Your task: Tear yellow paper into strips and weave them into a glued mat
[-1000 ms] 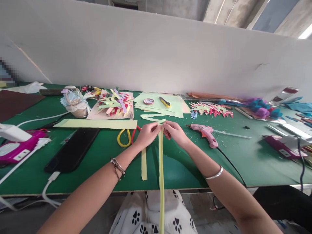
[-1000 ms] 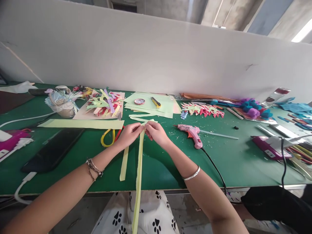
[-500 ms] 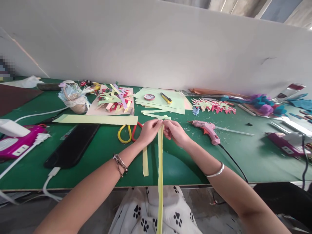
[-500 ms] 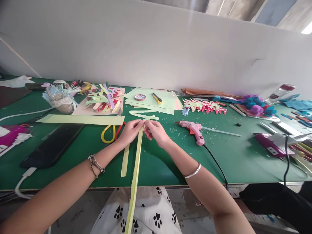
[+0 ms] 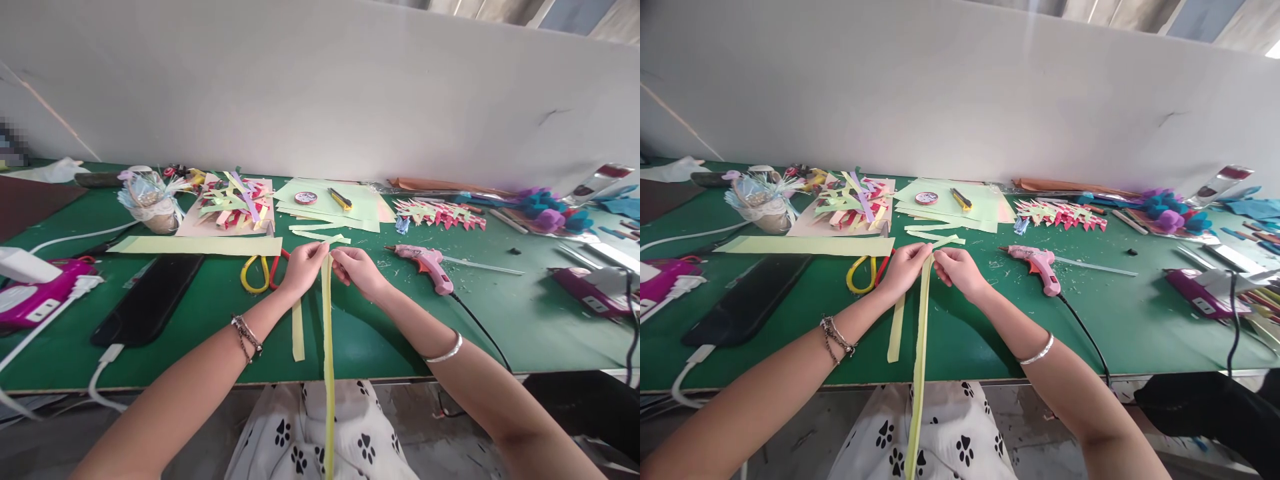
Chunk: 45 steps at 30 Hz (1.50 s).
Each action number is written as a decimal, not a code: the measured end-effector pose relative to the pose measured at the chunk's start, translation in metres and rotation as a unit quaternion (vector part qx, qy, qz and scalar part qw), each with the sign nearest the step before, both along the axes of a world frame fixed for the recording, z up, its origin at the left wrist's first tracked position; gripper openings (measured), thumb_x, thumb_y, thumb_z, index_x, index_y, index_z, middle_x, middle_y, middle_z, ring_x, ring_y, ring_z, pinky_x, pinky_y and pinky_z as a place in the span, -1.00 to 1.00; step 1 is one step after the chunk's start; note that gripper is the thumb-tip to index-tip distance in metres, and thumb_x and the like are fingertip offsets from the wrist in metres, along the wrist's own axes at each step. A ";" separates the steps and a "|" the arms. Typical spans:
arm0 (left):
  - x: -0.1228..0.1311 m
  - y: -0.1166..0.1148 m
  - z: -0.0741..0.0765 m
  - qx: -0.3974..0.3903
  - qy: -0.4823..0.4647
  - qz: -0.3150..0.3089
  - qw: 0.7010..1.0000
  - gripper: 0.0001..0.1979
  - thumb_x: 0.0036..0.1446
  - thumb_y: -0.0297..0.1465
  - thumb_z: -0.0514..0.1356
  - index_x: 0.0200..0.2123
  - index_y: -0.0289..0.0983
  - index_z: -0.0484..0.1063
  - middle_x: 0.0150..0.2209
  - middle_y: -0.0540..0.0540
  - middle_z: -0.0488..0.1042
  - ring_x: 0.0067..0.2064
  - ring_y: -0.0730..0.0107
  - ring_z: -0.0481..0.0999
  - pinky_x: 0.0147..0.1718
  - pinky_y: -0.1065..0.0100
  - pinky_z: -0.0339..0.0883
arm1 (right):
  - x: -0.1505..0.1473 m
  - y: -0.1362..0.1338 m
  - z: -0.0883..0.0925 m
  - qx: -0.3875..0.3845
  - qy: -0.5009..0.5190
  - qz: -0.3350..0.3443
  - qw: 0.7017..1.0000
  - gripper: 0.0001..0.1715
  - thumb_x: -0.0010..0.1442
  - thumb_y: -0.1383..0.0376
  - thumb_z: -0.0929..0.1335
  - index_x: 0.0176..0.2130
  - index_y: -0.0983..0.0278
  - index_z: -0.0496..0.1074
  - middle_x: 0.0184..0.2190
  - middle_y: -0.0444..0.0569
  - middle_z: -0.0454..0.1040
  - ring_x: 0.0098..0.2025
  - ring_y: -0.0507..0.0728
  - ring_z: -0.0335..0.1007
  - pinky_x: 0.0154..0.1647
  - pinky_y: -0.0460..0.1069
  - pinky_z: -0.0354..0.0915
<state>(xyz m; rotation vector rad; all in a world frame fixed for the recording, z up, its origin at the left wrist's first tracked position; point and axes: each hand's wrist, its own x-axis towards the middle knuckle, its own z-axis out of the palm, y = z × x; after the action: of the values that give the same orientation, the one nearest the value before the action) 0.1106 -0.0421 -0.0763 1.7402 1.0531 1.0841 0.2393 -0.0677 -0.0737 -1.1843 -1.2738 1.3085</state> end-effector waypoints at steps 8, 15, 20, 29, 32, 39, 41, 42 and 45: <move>0.001 -0.001 0.000 0.026 0.032 -0.038 0.998 -0.61 0.15 -0.19 -0.02 -0.63 -0.27 0.17 -0.65 0.08 0.00 -0.56 0.51 0.04 -0.57 0.42 -0.08 | 0.000 0.000 0.003 0.025 0.009 -0.032 0.999 -0.67 0.09 0.23 0.24 -0.64 0.28 0.20 -0.80 -0.25 0.13 -0.75 -0.11 0.00 -0.73 -0.16 -0.04; -0.001 -0.001 0.005 -0.010 0.021 0.002 1.000 -0.54 0.14 -0.10 -0.04 -0.68 -0.25 0.10 -0.69 0.11 -0.07 -0.63 0.54 -0.01 -0.60 0.42 -0.09 | 0.000 0.001 -0.003 0.042 0.006 -0.032 0.999 -0.66 0.09 0.20 0.25 -0.63 0.28 0.22 -0.79 -0.25 0.15 -0.75 -0.11 -0.01 -0.72 -0.15 -0.03; 0.001 -0.003 0.002 -0.028 0.049 -0.087 0.995 -0.52 0.16 -0.09 -0.08 -0.63 -0.28 0.28 -0.72 0.09 0.06 -0.65 0.51 0.10 -0.59 0.42 -0.01 | 0.003 0.001 0.002 0.040 0.041 -0.081 0.995 -0.62 0.11 0.19 0.25 -0.65 0.27 0.16 -0.77 -0.23 0.17 -0.73 -0.10 0.01 -0.70 -0.15 -0.03; 0.003 -0.005 0.001 -0.003 0.029 -0.049 0.998 -0.54 0.19 -0.15 -0.09 -0.65 -0.27 0.24 -0.70 0.04 0.25 -0.63 0.49 0.23 -0.58 0.43 0.10 | 0.002 -0.001 0.002 0.049 0.011 -0.014 0.999 -0.55 0.10 0.08 0.27 -0.66 0.29 0.20 -0.79 -0.25 0.10 -0.74 -0.11 -0.06 -0.72 -0.15 -0.09; 0.003 -0.006 0.004 -0.029 0.002 -0.011 1.000 -0.53 0.19 -0.15 -0.07 -0.68 -0.26 0.22 -0.71 0.05 0.27 -0.65 0.50 0.25 -0.58 0.44 0.14 | 0.002 0.000 0.000 0.059 -0.003 -0.008 0.998 -0.60 0.12 0.12 0.26 -0.62 0.29 0.25 -0.80 -0.26 0.11 -0.74 -0.11 -0.06 -0.71 -0.15 -0.05; 0.003 -0.007 0.006 -0.081 0.007 -0.104 0.991 -0.50 0.18 -0.10 -0.10 -0.63 -0.27 0.32 -0.63 0.00 0.38 -0.54 0.44 0.36 -0.45 0.43 0.23 | 0.005 0.001 0.001 0.069 0.023 -0.064 0.995 -0.57 0.14 0.12 0.25 -0.65 0.27 0.15 -0.79 -0.24 0.16 -0.73 -0.09 0.04 -0.69 -0.14 -0.01; 0.004 -0.007 0.004 -0.066 -0.005 -0.124 0.990 -0.52 0.18 -0.10 -0.08 -0.61 -0.27 0.33 -0.61 0.00 0.39 -0.49 0.41 0.39 -0.40 0.41 0.24 | 0.006 0.001 0.003 0.063 0.029 -0.060 0.996 -0.56 0.15 0.11 0.23 -0.64 0.27 0.16 -0.79 -0.23 0.18 -0.73 -0.09 0.05 -0.70 -0.14 -0.02; 0.004 -0.007 0.003 -0.061 -0.006 -0.123 0.990 -0.53 0.17 -0.10 -0.08 -0.60 -0.28 0.33 -0.60 -0.01 0.39 -0.48 0.40 0.39 -0.39 0.41 0.24 | 0.006 0.000 0.003 0.057 0.027 -0.052 0.997 -0.55 0.16 0.10 0.22 -0.65 0.27 0.17 -0.78 -0.22 0.19 -0.74 -0.09 0.05 -0.70 -0.14 -0.02; 0.004 -0.008 0.002 -0.044 0.012 -0.107 0.993 -0.52 0.18 -0.11 -0.09 -0.60 -0.28 0.32 -0.61 -0.02 0.38 -0.48 0.38 0.38 -0.41 0.40 0.23 | 0.006 0.000 0.005 0.040 0.008 -0.036 0.999 -0.58 0.14 0.17 0.23 -0.67 0.28 0.18 -0.77 -0.21 0.21 -0.74 -0.10 0.04 -0.72 -0.15 -0.05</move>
<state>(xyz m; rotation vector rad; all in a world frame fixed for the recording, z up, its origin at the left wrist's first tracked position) 0.1149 -0.0501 -0.0746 1.7533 0.8902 0.8724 0.2453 -0.0678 -0.0686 -1.1521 -1.2487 1.2017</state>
